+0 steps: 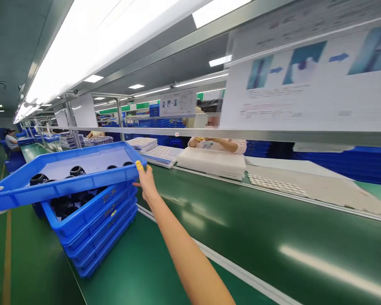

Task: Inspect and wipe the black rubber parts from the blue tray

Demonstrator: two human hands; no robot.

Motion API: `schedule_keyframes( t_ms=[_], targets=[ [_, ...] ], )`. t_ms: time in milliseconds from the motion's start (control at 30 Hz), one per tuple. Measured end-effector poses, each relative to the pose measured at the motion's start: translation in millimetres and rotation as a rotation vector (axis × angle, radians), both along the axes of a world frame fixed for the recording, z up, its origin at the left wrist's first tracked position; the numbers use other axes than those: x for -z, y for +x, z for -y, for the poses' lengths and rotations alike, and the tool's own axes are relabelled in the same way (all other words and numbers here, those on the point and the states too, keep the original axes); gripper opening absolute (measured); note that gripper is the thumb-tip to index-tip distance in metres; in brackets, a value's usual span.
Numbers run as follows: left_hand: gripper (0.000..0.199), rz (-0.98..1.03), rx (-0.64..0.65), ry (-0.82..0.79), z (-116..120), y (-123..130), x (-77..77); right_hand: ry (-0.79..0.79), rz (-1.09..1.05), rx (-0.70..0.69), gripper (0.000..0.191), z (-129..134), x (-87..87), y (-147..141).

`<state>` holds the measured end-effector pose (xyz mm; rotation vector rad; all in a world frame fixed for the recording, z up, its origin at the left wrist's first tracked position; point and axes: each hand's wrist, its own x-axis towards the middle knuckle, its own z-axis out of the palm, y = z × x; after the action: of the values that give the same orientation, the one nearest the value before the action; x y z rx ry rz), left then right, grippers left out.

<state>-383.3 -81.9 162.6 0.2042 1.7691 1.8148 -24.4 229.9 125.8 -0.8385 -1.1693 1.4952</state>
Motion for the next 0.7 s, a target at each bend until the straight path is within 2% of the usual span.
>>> schedule_keyframes(
  t_ms=[100,267,433,500,633,700],
  targets=[
    [0.051,-0.006,0.048,0.076,10,2,2.7,-0.060,0.094,-0.019,0.031,-19,-15.6,-10],
    [0.058,-0.051,0.007,0.128,15,7,8.7,-0.172,0.228,-0.136,0.006,-39,-34.0,-7],
    [0.049,-0.061,0.034,0.159,19,-9,10.5,-0.165,0.314,-0.193,0.008,-26,-38.3,7],
    [0.042,-0.046,0.024,0.161,16,-19,7.0,-0.161,0.354,-0.221,0.018,-19,-40.7,11],
    [0.025,-0.063,-0.040,0.177,0,-42,-1.1,-0.149,0.435,-0.272,0.032,-2,-43.6,10],
    [0.027,-0.102,-0.110,0.193,-15,-51,-2.1,-0.125,0.455,-0.282,0.031,9,-41.9,4]
  ],
)
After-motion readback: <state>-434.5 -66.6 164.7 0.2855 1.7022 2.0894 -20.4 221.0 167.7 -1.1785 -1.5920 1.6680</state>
